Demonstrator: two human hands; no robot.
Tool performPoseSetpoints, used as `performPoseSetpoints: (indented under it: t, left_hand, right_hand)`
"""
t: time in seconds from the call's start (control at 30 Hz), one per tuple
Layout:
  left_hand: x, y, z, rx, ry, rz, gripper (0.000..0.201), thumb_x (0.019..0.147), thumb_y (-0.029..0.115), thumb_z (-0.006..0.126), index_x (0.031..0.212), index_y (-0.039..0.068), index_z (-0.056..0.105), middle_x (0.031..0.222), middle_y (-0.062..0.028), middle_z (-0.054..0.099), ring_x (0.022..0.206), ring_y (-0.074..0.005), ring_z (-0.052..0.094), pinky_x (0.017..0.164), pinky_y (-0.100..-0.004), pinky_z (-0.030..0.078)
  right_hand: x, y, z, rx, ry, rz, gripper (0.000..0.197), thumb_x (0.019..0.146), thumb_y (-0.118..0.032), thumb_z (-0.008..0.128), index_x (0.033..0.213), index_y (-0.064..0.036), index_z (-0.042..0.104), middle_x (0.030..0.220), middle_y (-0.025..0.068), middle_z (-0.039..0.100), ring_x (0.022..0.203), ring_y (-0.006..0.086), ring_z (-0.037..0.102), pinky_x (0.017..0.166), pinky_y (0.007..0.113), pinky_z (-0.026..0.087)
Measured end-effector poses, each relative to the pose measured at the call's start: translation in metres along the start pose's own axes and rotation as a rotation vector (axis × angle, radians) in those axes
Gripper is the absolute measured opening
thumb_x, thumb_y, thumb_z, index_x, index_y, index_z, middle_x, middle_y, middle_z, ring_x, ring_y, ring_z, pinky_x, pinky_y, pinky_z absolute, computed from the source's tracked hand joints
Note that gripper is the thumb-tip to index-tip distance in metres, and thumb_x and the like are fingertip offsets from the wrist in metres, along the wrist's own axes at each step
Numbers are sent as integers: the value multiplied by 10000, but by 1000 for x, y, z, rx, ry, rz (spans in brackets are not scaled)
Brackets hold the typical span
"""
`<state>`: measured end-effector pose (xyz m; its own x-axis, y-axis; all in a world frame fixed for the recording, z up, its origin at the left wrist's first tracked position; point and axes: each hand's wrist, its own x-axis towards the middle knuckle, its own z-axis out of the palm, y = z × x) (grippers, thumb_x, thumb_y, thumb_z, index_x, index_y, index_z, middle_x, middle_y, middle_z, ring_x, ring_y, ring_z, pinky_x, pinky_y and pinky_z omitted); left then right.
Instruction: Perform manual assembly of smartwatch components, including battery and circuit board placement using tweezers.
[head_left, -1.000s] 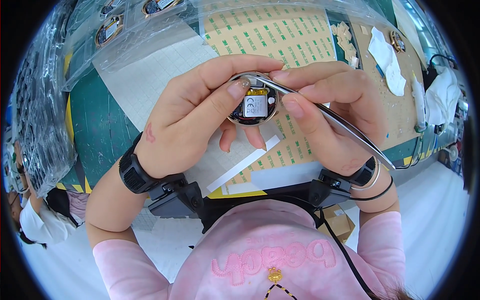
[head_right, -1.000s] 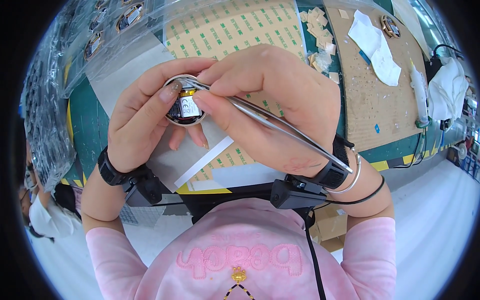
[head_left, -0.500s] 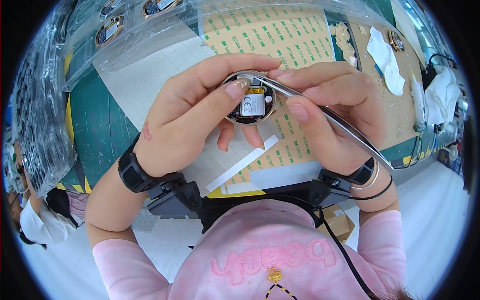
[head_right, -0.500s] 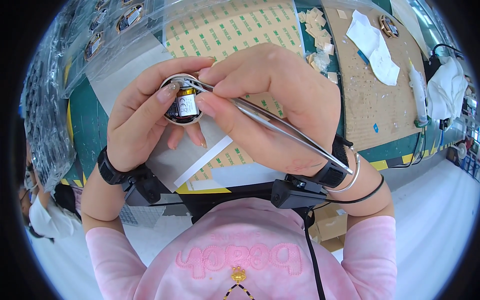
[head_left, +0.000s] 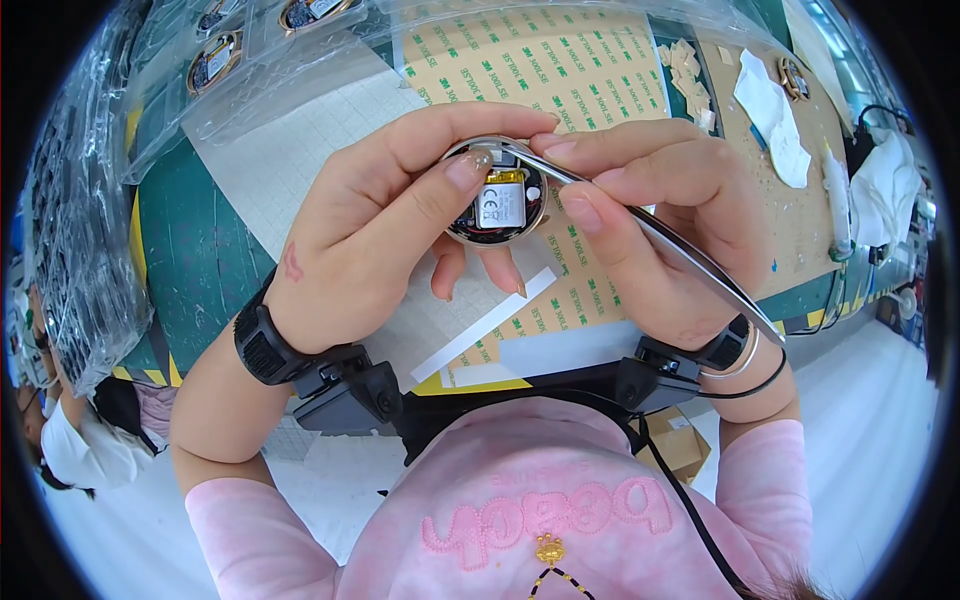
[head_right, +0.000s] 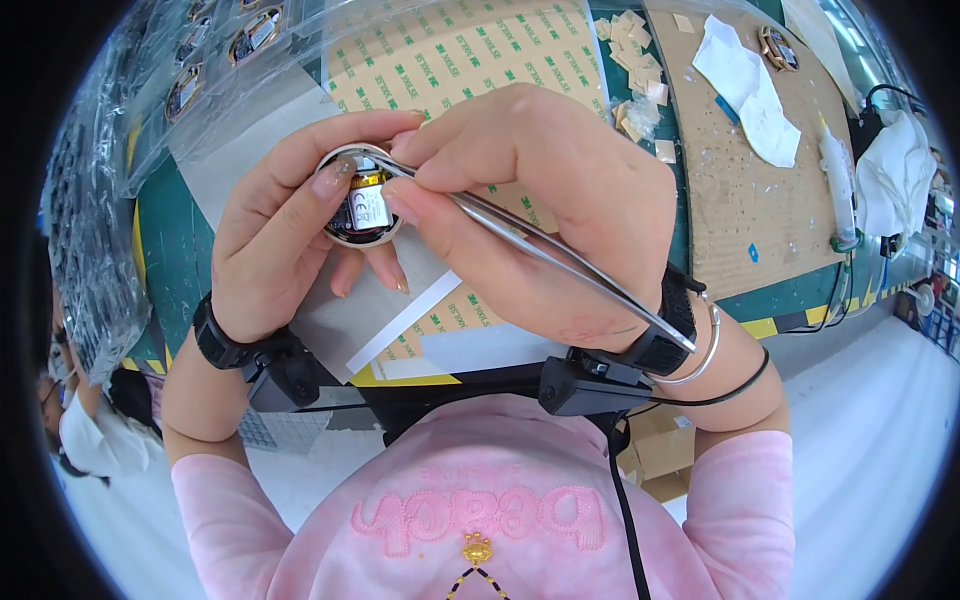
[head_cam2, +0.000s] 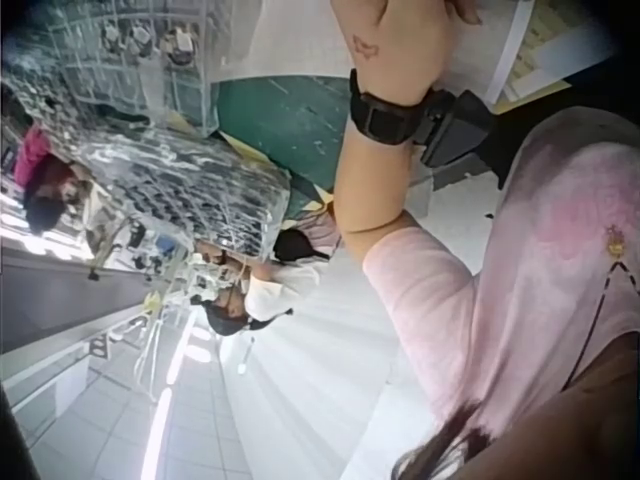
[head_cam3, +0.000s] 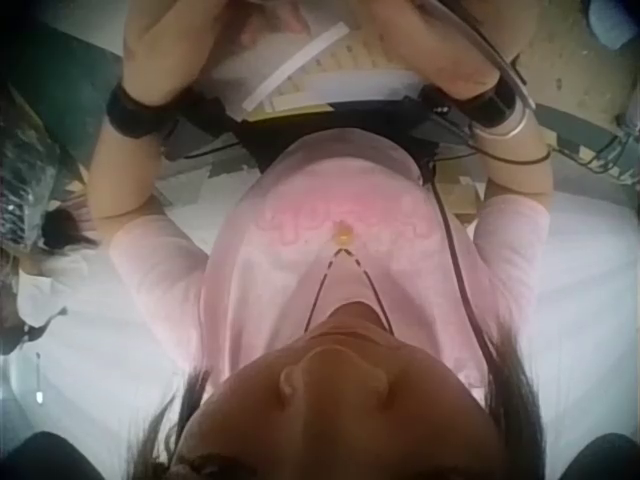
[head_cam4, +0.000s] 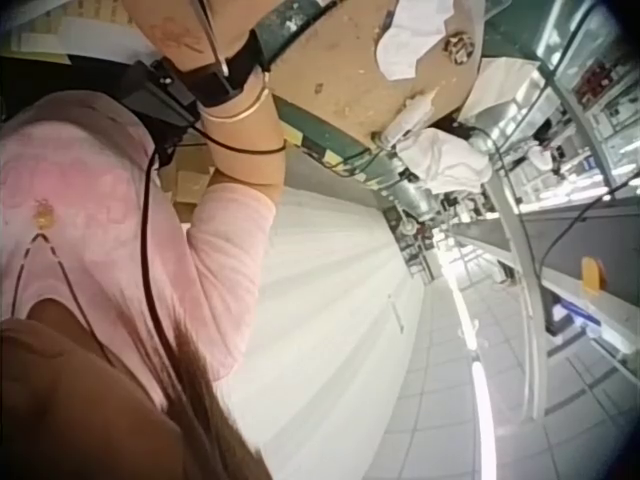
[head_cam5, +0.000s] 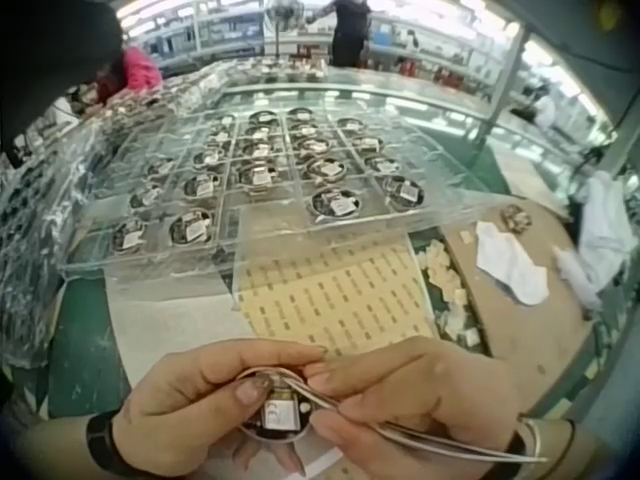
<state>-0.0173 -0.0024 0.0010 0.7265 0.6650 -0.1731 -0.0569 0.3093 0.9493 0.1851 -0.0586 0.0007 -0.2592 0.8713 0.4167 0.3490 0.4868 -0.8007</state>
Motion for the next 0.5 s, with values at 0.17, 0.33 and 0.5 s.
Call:
performPoseSetpoints:
  t: [0.17,0.33,0.5]
  left_hand:
    - [0,1,1,-12,17,-1,391,974,144,354,1309,-53,398,1073,-125,602,653,-155,654,428,-176,413]
    - [-1,2,0,-26,-1,7,403,960,117,346,1320,-60,382,1081,-139,599,676,-162,657,438,-180,424]
    - [-2,3,-1,-33,-20,9,419,956,120,343,1331,-64,366,1087,-145,596,695,-173,661,449,-185,436]
  right_hand:
    - [1,-2,-1,9,4,-5,184,853,34,590,945,-33,445,1012,195,594,961,279,631,845,367,521]
    - [2,-1,-3,26,12,-35,183,862,-8,597,941,-42,435,999,197,597,933,290,644,815,376,535]
    - [3,-2,-5,-4,2,-52,190,866,-29,600,939,-44,426,988,196,601,925,291,647,813,376,537]
